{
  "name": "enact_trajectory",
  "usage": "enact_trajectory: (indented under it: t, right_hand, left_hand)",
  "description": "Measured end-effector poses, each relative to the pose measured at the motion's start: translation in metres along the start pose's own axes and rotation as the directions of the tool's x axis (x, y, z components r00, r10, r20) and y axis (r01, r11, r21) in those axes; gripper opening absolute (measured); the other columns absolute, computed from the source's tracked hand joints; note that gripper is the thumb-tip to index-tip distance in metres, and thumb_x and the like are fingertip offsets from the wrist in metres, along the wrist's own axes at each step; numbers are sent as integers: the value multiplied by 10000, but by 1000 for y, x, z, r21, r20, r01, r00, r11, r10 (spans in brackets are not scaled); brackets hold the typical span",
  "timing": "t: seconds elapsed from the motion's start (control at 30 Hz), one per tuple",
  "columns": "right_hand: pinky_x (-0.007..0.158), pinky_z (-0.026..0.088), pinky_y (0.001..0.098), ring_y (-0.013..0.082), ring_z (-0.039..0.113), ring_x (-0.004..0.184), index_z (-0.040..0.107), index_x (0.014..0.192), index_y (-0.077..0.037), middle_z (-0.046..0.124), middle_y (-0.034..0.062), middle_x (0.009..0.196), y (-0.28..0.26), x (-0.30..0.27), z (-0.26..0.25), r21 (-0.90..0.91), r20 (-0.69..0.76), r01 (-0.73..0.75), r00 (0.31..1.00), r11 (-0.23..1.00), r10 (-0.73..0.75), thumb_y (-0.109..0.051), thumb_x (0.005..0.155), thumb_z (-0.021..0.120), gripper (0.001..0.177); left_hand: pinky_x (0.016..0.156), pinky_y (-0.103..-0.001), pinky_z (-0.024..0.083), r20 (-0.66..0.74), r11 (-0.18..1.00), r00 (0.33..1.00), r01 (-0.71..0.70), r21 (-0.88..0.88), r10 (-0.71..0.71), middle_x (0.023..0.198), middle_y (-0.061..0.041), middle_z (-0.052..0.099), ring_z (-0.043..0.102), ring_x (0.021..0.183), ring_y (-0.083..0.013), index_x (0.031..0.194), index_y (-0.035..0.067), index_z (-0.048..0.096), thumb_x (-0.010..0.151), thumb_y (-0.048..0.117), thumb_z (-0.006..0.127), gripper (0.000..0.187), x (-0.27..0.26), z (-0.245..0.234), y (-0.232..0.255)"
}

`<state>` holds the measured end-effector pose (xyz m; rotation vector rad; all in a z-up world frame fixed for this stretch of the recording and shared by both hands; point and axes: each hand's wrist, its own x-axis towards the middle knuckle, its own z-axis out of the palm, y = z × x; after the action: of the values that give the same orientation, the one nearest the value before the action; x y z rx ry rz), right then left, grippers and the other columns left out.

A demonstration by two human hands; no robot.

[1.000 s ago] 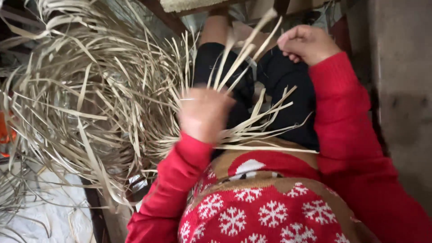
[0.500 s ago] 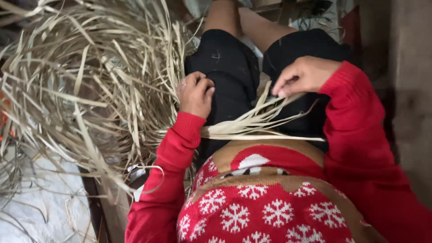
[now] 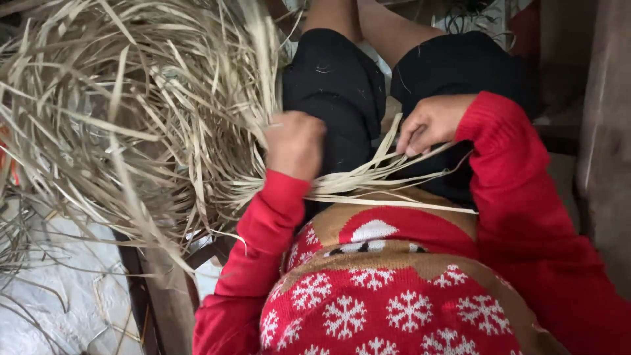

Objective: Weaving dried plant fibers into a mat or basket

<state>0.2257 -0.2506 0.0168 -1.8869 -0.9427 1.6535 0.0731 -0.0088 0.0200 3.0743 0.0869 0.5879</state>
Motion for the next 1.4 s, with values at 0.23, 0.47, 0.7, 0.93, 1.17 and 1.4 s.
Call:
enact_trajectory:
  t: [0.23, 0.47, 0.7, 0.93, 1.17, 1.4]
  right_hand:
    - [642, 538, 299, 122, 669, 679, 742, 870, -172, 738, 3, 725, -16, -36, -14, -12, -204, -68, 977, 998, 64, -248, 683, 713, 204]
    - [650, 531, 306, 196, 627, 739, 592, 1065, 13, 645, 177, 847, -11, -58, -26, 352, -704, 292, 709, 889, 46, -133, 819, 617, 287]
    - [608, 553, 263, 174, 637, 645, 616, 969, 67, 645, 182, 722, -44, -72, -20, 308, -787, 580, 601, 755, -141, -26, 798, 643, 197]
    - [544, 550, 259, 161, 634, 547, 630, 871, 69, 640, 173, 621, -60, -73, -11, 220, -785, 654, 559, 724, -266, 15, 744, 681, 147]
    - [603, 561, 292, 191, 661, 638, 641, 829, 79, 649, 196, 706, -88, -86, -2, 89, -829, 716, 439, 692, -347, 77, 713, 677, 121]
    - [605, 561, 271, 156, 648, 625, 638, 872, 65, 663, 152, 686, -80, -87, 3, 152, -801, 687, 506, 710, -319, 55, 725, 661, 149]
  left_hand:
    - [681, -401, 490, 610, 879, 745, 69, -471, 269, 756, -41, 613, 606, 769, -293, 734, 190, 660, 737, 366, 593, 188, 28, 2, 67]
    - [480, -225, 495, 678, 458, 735, 596, -659, 20, 523, 8, 599, 619, 499, -113, 758, 151, 645, 718, 170, 676, 54, 45, 7, 45]
    - [530, -244, 572, 750, 174, 661, 736, -654, 19, 686, -151, 638, 645, 588, -174, 844, 18, 647, 743, 66, 678, 116, 52, -18, 54]
    - [515, -278, 584, 619, -307, 766, 640, -705, 174, 779, -169, 629, 654, 573, -204, 1038, -31, 543, 804, 60, 626, 264, 79, -54, 84]
    - [368, -238, 546, 632, -570, 739, 630, -527, 233, 666, -139, 569, 560, 426, -128, 914, -81, 562, 811, 50, 607, 172, 77, -60, 87]
    - [392, -252, 553, 560, -354, 824, 551, -756, 85, 624, -136, 570, 577, 420, -147, 895, -63, 604, 780, 10, 639, 141, 77, -68, 83]
